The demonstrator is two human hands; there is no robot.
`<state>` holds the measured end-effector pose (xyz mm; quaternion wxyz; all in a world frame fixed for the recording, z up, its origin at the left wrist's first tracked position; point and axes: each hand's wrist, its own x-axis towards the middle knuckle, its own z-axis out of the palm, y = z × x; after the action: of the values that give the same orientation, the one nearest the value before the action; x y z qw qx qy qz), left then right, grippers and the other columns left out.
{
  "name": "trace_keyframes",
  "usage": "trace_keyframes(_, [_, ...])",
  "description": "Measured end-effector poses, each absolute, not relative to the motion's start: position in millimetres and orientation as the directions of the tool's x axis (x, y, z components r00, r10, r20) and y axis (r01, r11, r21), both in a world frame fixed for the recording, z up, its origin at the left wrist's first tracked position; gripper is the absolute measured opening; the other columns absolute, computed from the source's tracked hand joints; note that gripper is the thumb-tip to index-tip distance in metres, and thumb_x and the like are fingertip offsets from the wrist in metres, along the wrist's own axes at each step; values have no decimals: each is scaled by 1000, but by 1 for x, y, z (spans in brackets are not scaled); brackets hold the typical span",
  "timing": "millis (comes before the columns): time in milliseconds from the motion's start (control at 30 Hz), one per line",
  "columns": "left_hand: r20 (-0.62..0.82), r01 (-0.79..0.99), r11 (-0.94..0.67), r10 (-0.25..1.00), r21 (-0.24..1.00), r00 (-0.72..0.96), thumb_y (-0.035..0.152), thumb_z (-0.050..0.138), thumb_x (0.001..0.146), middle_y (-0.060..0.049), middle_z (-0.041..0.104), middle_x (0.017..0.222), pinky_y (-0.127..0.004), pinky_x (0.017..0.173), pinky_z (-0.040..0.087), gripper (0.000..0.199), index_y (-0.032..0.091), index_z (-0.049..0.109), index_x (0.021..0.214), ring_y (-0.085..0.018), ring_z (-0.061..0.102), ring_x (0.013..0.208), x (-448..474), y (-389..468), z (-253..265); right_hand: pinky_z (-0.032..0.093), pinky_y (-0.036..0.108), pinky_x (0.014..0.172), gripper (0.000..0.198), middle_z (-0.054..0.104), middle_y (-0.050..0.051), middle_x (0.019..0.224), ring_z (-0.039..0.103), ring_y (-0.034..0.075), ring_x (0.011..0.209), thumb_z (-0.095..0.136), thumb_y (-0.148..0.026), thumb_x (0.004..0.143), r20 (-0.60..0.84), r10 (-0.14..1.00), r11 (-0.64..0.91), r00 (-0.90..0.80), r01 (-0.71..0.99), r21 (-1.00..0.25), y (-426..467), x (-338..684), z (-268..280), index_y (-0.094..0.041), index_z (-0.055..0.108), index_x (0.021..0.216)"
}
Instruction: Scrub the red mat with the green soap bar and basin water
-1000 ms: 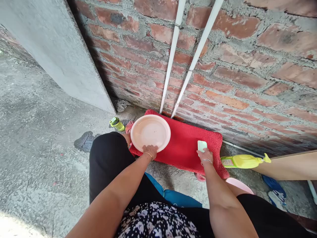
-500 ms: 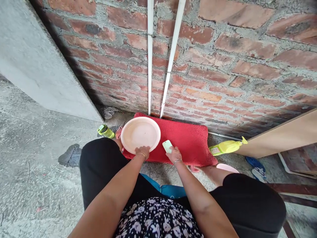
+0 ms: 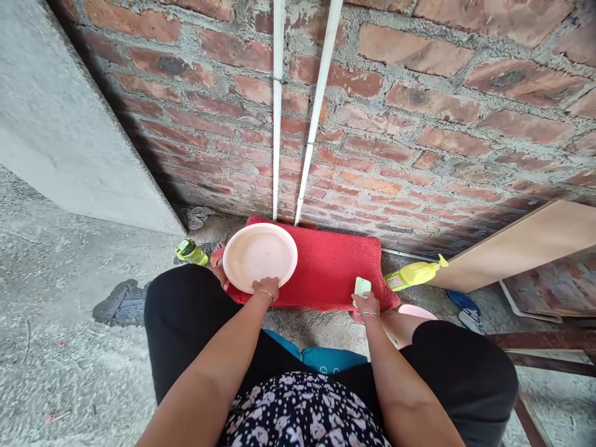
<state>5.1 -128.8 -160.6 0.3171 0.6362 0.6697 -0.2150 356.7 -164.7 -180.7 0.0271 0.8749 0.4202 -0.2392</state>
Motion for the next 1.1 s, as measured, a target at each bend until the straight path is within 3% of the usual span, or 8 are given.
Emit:
trace_keyframes(200, [-687, 989, 104, 727, 107, -2, 20, 49, 99, -16, 65, 153, -55, 119, 47, 53, 32, 60, 150, -32, 61, 146, 8, -129, -164, 53, 31, 103, 48, 66, 7, 135, 71, 22, 118, 75, -43, 94, -458, 838, -445, 298, 858, -255, -129, 276, -196, -27, 68, 138])
trace_keyframes(400, [-705, 986, 125, 709, 110, -11, 16, 46, 100, -14, 65, 156, -52, 121, 45, 55, 32, 60, 151, -29, 61, 146, 11, -128, -167, 49, 30, 102, 48, 63, 7, 140, 63, 25, 129, 79, -38, 93, -489, 869, -238, 73, 929, -284, -105, 232, -199, -29, 68, 139])
trace_keyframes(533, [-706, 984, 136, 708, 119, -12, 17, 48, 101, -14, 65, 156, -49, 122, 44, 54, 30, 60, 152, -29, 60, 146, 11, -128, -169, 50, 34, 105, 51, 62, 11, 143, 65, 28, 130, 74, -39, 96, -479, 864, -294, 156, 929, -227, -106, 268, -197, -26, 67, 145])
trace_keyframes(667, [-699, 981, 139, 715, 134, -5, 18, 46, 102, -14, 65, 155, -49, 122, 45, 53, 31, 60, 152, -28, 62, 145, 10, -129, -169, 56, 39, 102, 53, 65, 16, 137, 73, 29, 121, 67, -43, 98, -454, 813, -473, 364, 869, -149, -116, 330, -196, -21, 65, 146])
trace_keyframes(833, [-690, 978, 131, 723, 161, 16, 16, 44, 101, -11, 64, 156, -51, 121, 45, 60, 37, 55, 156, -28, 61, 146, 11, -128, -169, 60, 50, 95, 46, 70, 23, 132, 76, 38, 117, 71, -47, 95, -425, 714, -671, 557, 717, -187, -120, 358, -198, -26, 72, 136])
trace_keyframes(933, [-695, 978, 127, 718, 167, 25, 16, 43, 101, -12, 65, 156, -51, 120, 46, 59, 34, 57, 155, -29, 62, 143, 11, -127, -168, 59, 50, 97, 49, 70, 22, 133, 75, 40, 119, 69, -46, 95, -423, 759, -620, 496, 748, -236, -106, 327, -197, -27, 71, 140])
trace_keyframes(1100, [-689, 976, 132, 725, 171, 23, 15, 41, 100, -11, 67, 153, -52, 119, 46, 58, 35, 60, 151, -28, 64, 140, 10, -126, -175, 55, 40, 105, 51, 66, 12, 140, 71, 30, 125, 71, -43, 97, -446, 859, -411, 253, 859, -304, -64, 233, -190, -26, 67, 145])
